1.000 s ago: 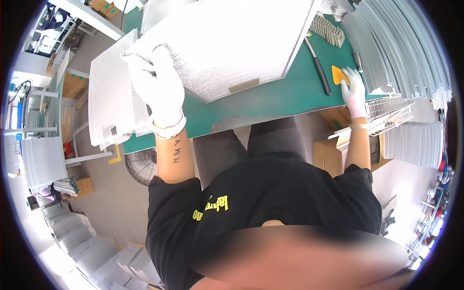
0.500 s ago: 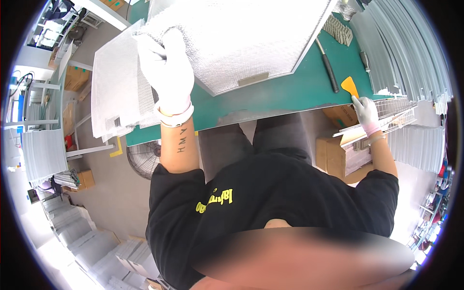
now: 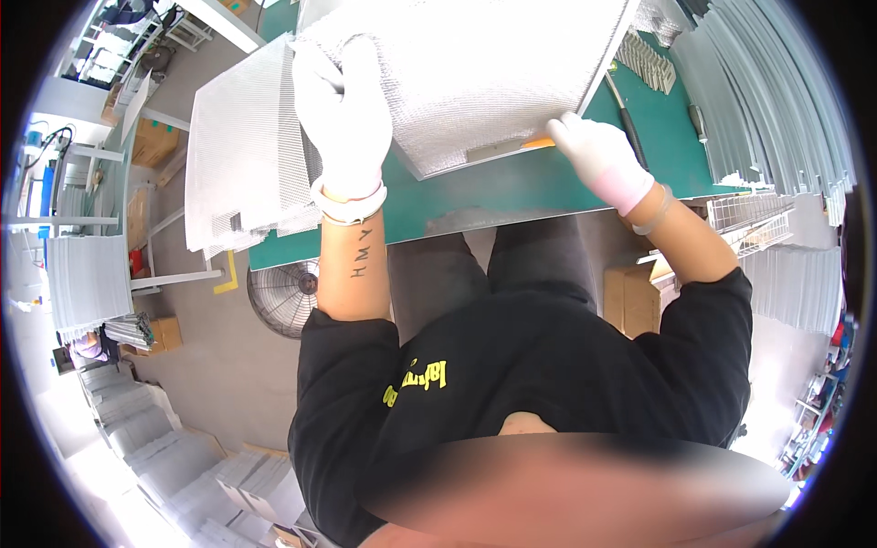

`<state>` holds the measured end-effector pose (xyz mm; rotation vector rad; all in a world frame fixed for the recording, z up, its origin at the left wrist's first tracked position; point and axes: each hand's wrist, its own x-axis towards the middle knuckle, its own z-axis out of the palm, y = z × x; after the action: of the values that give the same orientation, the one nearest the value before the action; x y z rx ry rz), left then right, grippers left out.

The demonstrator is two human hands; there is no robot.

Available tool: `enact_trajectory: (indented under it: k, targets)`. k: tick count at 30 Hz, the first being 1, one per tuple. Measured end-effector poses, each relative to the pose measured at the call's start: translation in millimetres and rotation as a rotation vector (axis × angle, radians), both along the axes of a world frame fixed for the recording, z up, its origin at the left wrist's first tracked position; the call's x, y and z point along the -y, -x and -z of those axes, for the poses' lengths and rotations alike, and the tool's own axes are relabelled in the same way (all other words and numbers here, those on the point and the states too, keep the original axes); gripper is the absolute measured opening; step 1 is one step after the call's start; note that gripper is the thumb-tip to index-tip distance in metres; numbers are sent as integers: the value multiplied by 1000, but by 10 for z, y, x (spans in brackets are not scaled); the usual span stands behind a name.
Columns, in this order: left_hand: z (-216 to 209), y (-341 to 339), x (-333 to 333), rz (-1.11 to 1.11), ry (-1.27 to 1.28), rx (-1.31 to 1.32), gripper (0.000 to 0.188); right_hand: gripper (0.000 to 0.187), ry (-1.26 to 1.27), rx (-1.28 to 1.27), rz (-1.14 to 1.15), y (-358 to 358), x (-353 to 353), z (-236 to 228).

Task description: Assembling and inspecting mesh filter screens at a workbench using various tools.

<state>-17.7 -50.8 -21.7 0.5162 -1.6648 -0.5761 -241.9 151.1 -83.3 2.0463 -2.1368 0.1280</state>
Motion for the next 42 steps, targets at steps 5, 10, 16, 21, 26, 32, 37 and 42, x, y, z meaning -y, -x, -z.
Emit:
enact_trajectory:
  k: [5, 10, 16, 21, 26, 32, 37, 42]
  targets:
    - [-18, 38, -5, 16, 62, -86, 31, 8, -15, 45, -246, -85, 139, -19]
    - [23, 24, 41, 61, 114, -118, 32, 9, 34, 104, -231, 22, 162, -204]
    - [35, 35, 22, 102, 98, -150, 33, 8, -70, 78, -226, -23, 246, -154]
    - [16, 16, -50, 106, 76, -121, 31, 8, -149, 43, -173, -4, 241, 14]
    - [63, -18, -88, 138, -33, -126, 29, 8, -91, 140, -174, 33, 229, 129]
    - [83, -20, -67, 112, 118, -121, 33, 19, 192, 743, 37, 431, -86, 164]
    - [53, -88, -126, 90, 158, -120, 33, 36, 714, 1572, 326, 1323, -810, 553]
    - [88, -136, -174, 119, 166, -109, 30, 58, 238, -199, 849, 1386, -969, 483]
